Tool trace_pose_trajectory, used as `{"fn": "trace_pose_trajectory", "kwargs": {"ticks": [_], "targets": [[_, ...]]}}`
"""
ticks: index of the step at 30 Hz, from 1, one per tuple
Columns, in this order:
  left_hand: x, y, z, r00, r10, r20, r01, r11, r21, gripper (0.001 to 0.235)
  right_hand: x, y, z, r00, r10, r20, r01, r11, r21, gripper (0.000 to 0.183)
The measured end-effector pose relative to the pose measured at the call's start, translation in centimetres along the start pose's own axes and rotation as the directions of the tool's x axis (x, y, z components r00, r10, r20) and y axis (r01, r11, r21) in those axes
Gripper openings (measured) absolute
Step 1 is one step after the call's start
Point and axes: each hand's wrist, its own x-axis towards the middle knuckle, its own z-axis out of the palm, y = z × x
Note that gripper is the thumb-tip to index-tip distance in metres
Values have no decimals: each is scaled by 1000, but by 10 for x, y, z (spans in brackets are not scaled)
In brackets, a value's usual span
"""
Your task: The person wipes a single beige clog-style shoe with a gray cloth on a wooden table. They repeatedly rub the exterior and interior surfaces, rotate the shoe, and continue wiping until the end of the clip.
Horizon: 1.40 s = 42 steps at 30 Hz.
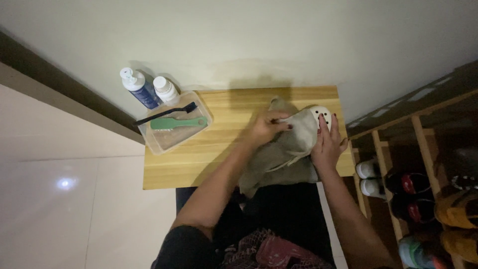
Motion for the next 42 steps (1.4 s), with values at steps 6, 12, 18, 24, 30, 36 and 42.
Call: {"fn": "trace_pose_trajectory", "kwargs": {"ticks": [6,12,18,24,30,36,42], "targets": [[-28,34,-56,965,-246,93,241,968,62,30,-1,-7,-3,1000,16,-14,-16,999,45,49],[-43,8,-60,976,-215,-45,210,973,-95,19,-4,-7,-3,999,0,-33,0,1000,14,51],[-68,-36,-108,824,-270,-498,-233,640,-732,19,-3,-3,0,999,20,-51,-20,1000,12,51],[-62,36,-71,956,-127,-266,41,951,-308,8,-2,-6,-3,999,47,-27,-46,998,31,52],[-48,116,-33,985,-139,100,90,918,385,22,-5,-6,-6,999,32,1,-32,999,39,51],[-70,57,-28,998,43,43,-60,818,573,43,-4,-12,-5,1000,16,-18,-15,999,45,52],[-67,-18,-29,865,-415,-282,430,903,-10,28,-6,-18,-9,1000,19,-20,-18,999,36,50]]}}
